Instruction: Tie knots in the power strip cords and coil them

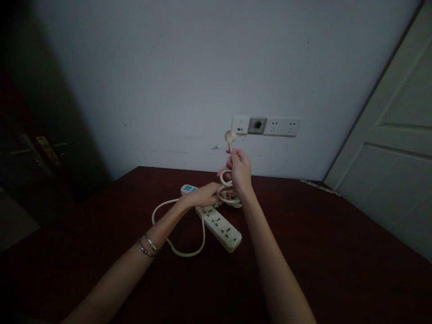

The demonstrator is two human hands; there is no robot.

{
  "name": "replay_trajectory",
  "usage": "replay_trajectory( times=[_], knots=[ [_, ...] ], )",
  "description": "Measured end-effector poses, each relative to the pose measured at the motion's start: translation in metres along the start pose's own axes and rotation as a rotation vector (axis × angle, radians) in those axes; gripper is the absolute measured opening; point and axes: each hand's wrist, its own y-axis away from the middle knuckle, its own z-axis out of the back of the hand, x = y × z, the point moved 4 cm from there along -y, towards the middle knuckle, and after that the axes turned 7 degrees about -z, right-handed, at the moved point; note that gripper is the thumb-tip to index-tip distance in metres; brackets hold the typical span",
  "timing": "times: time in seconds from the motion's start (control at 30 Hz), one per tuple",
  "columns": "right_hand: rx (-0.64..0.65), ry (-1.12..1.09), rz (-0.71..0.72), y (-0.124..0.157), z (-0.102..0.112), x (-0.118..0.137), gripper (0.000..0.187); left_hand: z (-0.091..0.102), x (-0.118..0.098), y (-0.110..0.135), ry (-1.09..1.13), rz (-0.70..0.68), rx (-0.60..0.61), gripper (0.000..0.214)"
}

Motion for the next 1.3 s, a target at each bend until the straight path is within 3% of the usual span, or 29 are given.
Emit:
replay_trajectory(
  times=[0.17,0.27,0.4,0.47,0.57,0.63,0.7,0.83,0.9,1.0,1.13,1.2,1.3],
  knots=[
    [-0.219,-0.018,0.189,-0.001,0.019,0.01,0.022,0.0,-0.016,0.004,0.423,-0.106,0.148,0.03],
    [-0.302,0.035,0.263,-0.003,0.03,0.014,0.027,0.005,-0.02,0.008,0.589,-0.104,0.126,0.037],
    [-0.368,0.108,0.277,-0.01,0.042,0.012,0.024,0.006,-0.023,0.01,0.634,-0.045,0.109,0.036],
    [-0.367,0.11,0.198,-0.014,0.047,0.008,0.02,0.008,-0.023,0.011,0.688,-0.036,0.109,0.036],
    [-0.195,0.009,-0.089,-0.021,0.05,-0.005,0.013,0.018,-0.017,0.015,0.828,-0.065,0.062,0.038],
    [-0.055,-0.102,-0.246,-0.022,0.047,-0.012,0.008,0.028,-0.01,0.018,0.9,-0.08,-0.043,0.036],
    [0.007,-0.204,-0.3,-0.022,0.043,-0.017,0.007,0.039,0.0,0.021,0.926,-0.073,-0.188,0.032],
    [-0.076,-0.343,-0.302,-0.017,0.03,-0.023,0.013,0.046,0.014,0.023,0.959,-0.037,-0.368,0.03],
    [-0.122,-0.401,-0.318,-0.014,0.023,-0.028,0.015,0.043,0.015,0.022,0.995,-0.027,-0.392,0.032],
    [-0.092,-0.462,-0.411,-0.012,0.016,-0.037,0.015,0.039,0.012,0.02,1.016,-0.026,-0.383,0.036],
    [0.0,-0.255,-0.52,-0.016,0.022,-0.047,0.013,0.042,0.005,0.019,0.98,-0.056,-0.372,0.037],
    [0.045,-0.02,-0.463,-0.019,0.029,-0.046,0.009,0.045,0.003,0.019,0.942,-0.063,-0.366,0.036],
    [0.082,0.304,-0.282,-0.021,0.038,-0.035,0.023,0.052,0.001,0.023,0.885,-0.051,-0.355,0.035]
  ],
)
